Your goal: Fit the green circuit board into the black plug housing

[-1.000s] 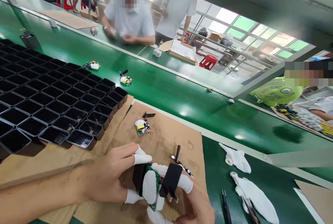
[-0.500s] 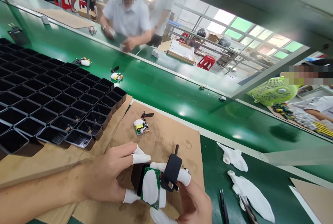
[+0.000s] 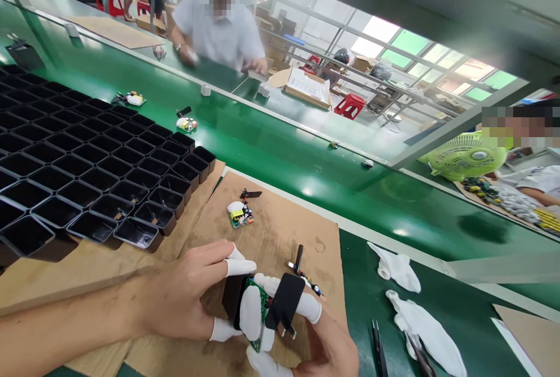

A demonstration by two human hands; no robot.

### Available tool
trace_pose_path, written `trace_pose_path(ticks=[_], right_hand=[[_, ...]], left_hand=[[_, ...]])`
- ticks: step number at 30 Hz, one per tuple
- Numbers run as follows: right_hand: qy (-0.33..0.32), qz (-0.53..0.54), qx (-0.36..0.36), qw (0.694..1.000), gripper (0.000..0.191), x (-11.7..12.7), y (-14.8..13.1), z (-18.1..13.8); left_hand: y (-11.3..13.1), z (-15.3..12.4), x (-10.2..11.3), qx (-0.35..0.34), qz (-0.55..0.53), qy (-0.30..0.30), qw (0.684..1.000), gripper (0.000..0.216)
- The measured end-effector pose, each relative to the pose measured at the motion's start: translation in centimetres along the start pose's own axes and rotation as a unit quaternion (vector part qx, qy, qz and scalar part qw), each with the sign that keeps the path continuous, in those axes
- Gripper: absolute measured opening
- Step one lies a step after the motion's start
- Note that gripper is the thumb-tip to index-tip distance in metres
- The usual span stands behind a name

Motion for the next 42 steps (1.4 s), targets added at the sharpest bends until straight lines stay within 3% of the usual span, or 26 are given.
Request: trace_pose_path(ticks=[9,14,20,25,30,35,42], right_hand=[[0.058,0.01,0.031,0.998,0.065,-0.1,0.4,-0.8],[0.05,0.006,0.022,0.998,0.066,-0.5,1.2,-1.4],[0.051,0.013,0.028,0.998,0.081,-0.9,1.6,-2.3],[0.085,0.083,-0.001,0.993,0.084,0.1,2.5,-2.2],[0.049,0.161,0.0,0.986,0.095,0.8,2.6,-0.9],[0.008,0.106,-0.009,0.994,0.087,-0.4,3.5,-1.6],[0.022,0.051,-0.004,0.998,0.09,-0.8,3.4,-2.0]], left_hand=[[-0.3,0.1,-0.4,-0.002,-0.017,-0.01,1.0,0.083],[-0.5,-0.1,-0.6,0.004,-0.038,-0.015,0.999,0.072],[-0.3,-0.1,-0.6,0.005,-0.045,-0.017,0.999,0.061],[-0.3,0.3,0.0,0.025,-0.042,-0.003,0.999,0.057],[-0.4,0.5,0.2,0.025,-0.048,0.003,0.999,0.055],[-0.5,0.4,-0.1,0.019,-0.038,-0.008,0.999,0.061],[-0.5,-0.1,-0.6,0.004,-0.04,-0.004,0.999,0.064]])
Point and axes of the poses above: each hand's wrist, its own z-axis towards the middle knuckle, its own x-axis out of the back of the hand, y = z × x, the point moved 10 cm from there along z, towards the middle knuckle, and after that the axes turned 4 degrees about -y, right-handed, at the moved point
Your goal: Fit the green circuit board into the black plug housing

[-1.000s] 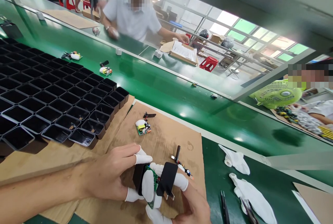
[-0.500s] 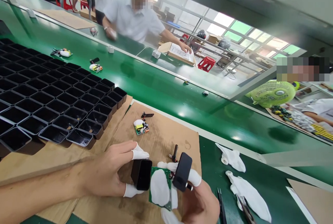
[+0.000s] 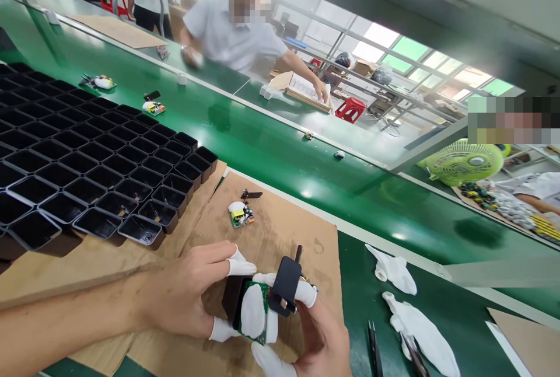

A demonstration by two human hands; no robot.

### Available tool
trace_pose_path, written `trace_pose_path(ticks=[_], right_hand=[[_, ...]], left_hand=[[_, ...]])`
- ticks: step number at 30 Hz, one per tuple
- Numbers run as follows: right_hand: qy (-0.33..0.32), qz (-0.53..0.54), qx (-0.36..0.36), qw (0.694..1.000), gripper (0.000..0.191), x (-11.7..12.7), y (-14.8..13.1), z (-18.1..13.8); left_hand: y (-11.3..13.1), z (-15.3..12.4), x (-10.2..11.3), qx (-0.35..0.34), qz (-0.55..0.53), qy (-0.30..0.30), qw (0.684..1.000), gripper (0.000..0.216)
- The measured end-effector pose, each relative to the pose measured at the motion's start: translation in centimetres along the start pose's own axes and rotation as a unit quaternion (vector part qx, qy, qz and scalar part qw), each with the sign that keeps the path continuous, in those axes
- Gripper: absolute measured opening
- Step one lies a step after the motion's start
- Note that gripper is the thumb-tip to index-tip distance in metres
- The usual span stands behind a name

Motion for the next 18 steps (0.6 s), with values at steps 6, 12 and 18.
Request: trace_pose_path(ticks=[6,12,18], right_hand=[[0.04,-0.01,0.021,0.999,0.094,0.4,-0.7,0.0],[0.082,-0.017,0.017,0.996,0.084,0.8,-0.9,-0.1],[0.066,-0.046,0.014,0.997,0.075,0.6,-1.5,0.2]], left_hand=[[0.3,0.1,0.1,-0.009,-0.001,0.003,1.0,0.066],[0.2,0.0,-0.1,-0.006,0.006,0.0,1.0,0.062],[-0.1,0.2,-0.2,0.005,-0.004,-0.009,1.0,0.061]])
Point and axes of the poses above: each hand's wrist, its own z-axis towards the middle knuckle, its own x-axis out of the back of the hand, y = z × x, the point moved 10 cm from there along z, towards the middle knuckle, and after that the axes turned 4 degrees about -y, right-handed, at the moved point
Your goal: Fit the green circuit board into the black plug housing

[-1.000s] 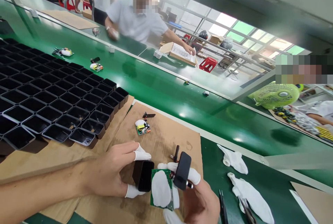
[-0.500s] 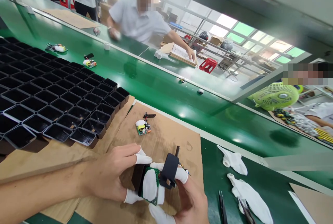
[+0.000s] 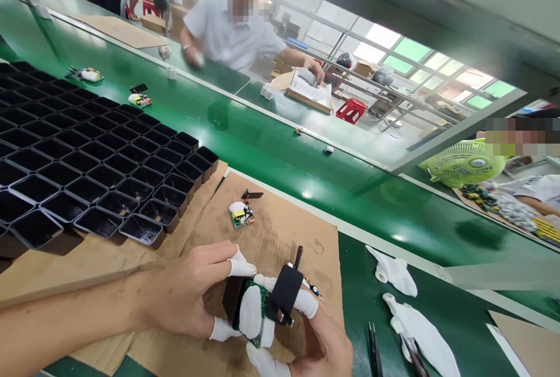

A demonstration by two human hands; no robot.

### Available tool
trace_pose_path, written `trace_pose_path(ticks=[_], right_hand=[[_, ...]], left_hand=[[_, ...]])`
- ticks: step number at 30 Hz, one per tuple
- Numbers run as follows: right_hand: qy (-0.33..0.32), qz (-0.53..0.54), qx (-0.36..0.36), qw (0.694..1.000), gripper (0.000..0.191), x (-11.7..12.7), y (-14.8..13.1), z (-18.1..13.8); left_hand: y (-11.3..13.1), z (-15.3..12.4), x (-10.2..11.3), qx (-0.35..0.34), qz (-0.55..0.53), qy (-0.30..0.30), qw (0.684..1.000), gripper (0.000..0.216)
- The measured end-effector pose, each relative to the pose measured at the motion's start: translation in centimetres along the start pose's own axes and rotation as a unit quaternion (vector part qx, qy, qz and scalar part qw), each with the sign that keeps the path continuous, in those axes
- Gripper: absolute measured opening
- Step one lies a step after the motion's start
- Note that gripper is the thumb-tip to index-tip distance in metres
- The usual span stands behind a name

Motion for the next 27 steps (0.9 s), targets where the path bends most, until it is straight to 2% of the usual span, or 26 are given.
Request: trace_pose_path(ticks=[7,13,20,23,27], right_hand=[[0.022,0.006,0.009,1.0,0.07,0.1,-0.5,0.2],[0.043,0.01,0.011,0.999,0.082,-0.2,0.0,-0.7],[0.083,0.029,0.008,0.996,0.077,-0.4,-0.1,-1.4],[0.077,0.025,0.006,0.997,0.072,-0.3,-0.4,-0.9],[0.034,0.022,0.04,0.998,0.075,-0.8,-1.1,-0.1]], left_hand=[[0.3,0.1,0.3,-0.014,-0.013,0.008,1.0,0.055],[-0.1,0.0,0.0,0.002,-0.001,0.0,1.0,0.061],[0.1,-0.1,0.4,-0.01,0.0,0.023,1.0,0.07],[0.1,-0.1,0.3,-0.013,-0.006,0.021,1.0,0.068],[0.0,0.0,0.2,-0.01,-0.008,0.012,1.0,0.066]])
Point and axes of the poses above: each hand's wrist, its own z-axis towards the middle knuckle, its own x-axis out of the back of the hand, y = z × x, the point moved 10 cm from there along z, towards the middle knuckle, and after that the axes turned 4 degrees about -y, right-handed, at the moved point
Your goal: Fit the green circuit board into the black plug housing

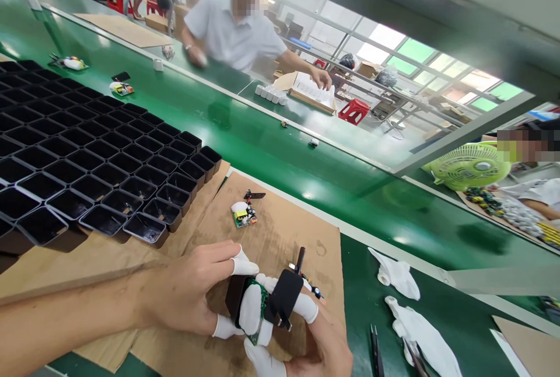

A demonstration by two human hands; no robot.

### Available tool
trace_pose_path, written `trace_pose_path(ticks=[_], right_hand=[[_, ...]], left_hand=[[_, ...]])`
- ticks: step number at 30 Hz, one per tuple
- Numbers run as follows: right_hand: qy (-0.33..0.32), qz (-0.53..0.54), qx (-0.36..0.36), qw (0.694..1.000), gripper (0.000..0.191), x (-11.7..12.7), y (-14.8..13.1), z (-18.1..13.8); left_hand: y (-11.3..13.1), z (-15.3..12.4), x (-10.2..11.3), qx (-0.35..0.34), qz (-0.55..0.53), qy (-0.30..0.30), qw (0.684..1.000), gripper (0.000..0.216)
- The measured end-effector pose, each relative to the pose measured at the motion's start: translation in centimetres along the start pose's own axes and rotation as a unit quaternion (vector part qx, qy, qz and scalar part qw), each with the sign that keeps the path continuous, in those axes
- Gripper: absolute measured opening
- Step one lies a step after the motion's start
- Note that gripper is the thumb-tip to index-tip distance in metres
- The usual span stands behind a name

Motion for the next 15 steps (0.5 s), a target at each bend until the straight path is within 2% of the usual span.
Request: trace_pose_path(ticks=[3,8,10,13,15], right_hand=[[-0.017,-0.011,0.013,1.0,0.077,-0.4,-0.2,0.0],[0.032,-0.019,-0.004,0.999,0.08,0.8,-0.6,0.2],[0.028,0.033,-0.015,0.999,0.083,1.1,-0.7,0.9],[0.038,0.136,-0.021,0.99,0.075,1.9,-0.6,1.7],[0.013,0.151,-0.03,0.988,0.07,1.8,-0.1,1.7]], left_hand=[[0.0,0.1,-0.1,0.007,0.0,-0.01,1.0,0.064],[0.1,0.1,0.1,0.009,0.01,0.001,1.0,0.067],[0.3,0.1,0.3,0.006,0.013,0.008,1.0,0.069],[0.4,0.2,0.4,0.005,0.011,0.009,1.0,0.07],[0.5,0.2,0.4,0.004,0.011,0.005,1.0,0.072]])
Point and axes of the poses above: each hand's wrist, its own z-axis towards the middle knuckle, its own x-axis out of the back of the hand, y = z × x, the point moved 10 cm from there along z, towards the middle knuckle, and after that the axes turned 4 degrees about -y, right-handed, at the moved point
